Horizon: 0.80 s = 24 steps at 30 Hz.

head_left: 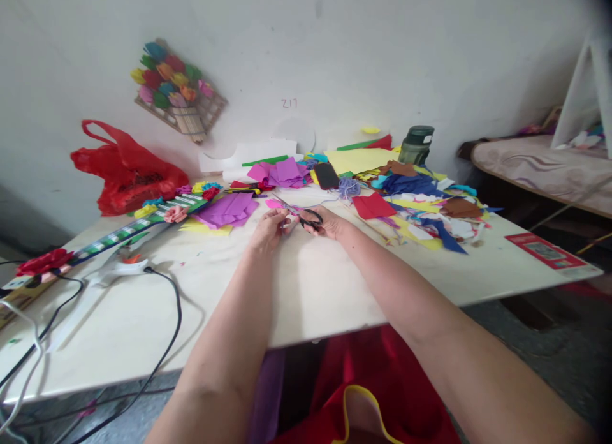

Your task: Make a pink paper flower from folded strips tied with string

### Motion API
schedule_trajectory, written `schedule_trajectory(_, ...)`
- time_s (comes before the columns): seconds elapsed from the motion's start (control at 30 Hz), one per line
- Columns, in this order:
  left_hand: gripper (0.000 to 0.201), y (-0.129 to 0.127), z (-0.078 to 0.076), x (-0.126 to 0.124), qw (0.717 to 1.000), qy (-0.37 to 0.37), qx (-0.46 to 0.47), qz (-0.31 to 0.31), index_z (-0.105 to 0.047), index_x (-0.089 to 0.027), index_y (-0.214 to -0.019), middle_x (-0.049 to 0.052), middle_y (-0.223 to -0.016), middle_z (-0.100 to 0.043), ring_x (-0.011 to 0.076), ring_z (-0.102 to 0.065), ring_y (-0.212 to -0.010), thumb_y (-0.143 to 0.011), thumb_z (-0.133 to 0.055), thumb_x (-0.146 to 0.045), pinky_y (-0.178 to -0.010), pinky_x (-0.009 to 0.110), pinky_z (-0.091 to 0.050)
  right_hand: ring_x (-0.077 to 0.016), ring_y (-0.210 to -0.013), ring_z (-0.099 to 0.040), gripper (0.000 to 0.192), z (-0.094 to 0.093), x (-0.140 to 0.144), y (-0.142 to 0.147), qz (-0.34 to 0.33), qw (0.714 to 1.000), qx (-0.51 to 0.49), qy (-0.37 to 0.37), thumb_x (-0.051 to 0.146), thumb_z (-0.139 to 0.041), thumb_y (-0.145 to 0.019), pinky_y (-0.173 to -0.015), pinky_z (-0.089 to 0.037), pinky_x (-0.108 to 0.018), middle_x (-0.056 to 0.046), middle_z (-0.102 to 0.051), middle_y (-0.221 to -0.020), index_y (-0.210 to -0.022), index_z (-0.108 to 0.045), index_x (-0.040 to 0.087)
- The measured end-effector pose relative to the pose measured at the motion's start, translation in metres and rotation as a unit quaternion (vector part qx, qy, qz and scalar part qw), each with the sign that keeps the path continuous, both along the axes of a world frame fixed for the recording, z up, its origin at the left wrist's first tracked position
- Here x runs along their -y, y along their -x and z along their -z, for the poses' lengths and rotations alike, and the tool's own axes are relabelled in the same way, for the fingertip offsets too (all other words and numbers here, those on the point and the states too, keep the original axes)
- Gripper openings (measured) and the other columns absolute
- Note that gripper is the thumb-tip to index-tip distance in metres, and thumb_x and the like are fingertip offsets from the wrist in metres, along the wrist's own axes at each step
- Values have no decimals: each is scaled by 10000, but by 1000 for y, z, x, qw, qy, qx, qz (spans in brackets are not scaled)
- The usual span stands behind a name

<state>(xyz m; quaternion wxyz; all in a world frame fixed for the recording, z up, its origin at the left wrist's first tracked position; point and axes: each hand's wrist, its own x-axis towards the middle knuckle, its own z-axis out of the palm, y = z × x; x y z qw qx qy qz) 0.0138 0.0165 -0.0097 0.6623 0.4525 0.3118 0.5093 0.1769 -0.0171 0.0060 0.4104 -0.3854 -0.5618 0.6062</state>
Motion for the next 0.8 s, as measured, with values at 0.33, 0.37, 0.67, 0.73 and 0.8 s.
schedule_trajectory(0.33,147,1,1,-1,1000,5,-10,-20,-516,-134,-650,-11,-597,-487,74,-485,-503,-612,-658,-138,-360,158,-372,-35,-319,-354,361,0,1,3,5,1000,3,-15,463,-636,-686,-307,-237,-157,55,-467,-416,-759,-536,123)
schedule_trajectory(0.37,151,1,0,-1,1000,3,-7,-24,-514,-134,-646,-13,-600,-486,71,-480,-497,-605,-659,-137,-359,160,-370,-37,-319,-366,356,0,1,3,-2,1000,6,-18,461,-629,-696,-306,-242,-157,53,-481,-431,-785,-535,129)
schedule_trajectory(0.67,180,1,3,-3,997,-15,-44,-61,-525,-137,-666,-11,-621,-507,66,-469,-498,-583,-670,-203,-373,164,-365,-84,-341,-485,680,-3,3,-1,-2,998,63,-24,408,-586,-771,-299,-229,-157,26,-595,-512,-1349,-305,183)
schedule_trajectory(0.73,175,2,3,-3,996,-19,-54,-68,-526,-136,-667,-5,-623,-517,68,-474,-501,-588,-665,-208,-379,166,-364,-79,-347,-484,574,-1,1,-2,-20,997,58,-36,408,-576,-778,-309,-252,-158,19,-591,-504,-1280,-422,176)
schedule_trajectory(0.8,172,2,3,-3,996,-22,-58,-64,-526,-135,-667,1,-617,-525,74,-482,-503,-592,-662,-209,-384,170,-362,-71,-337,-469,465,3,-2,-3,-29,998,50,-37,428,-562,-781,-306,-250,-159,10,-591,-507,-1157,-525,158)
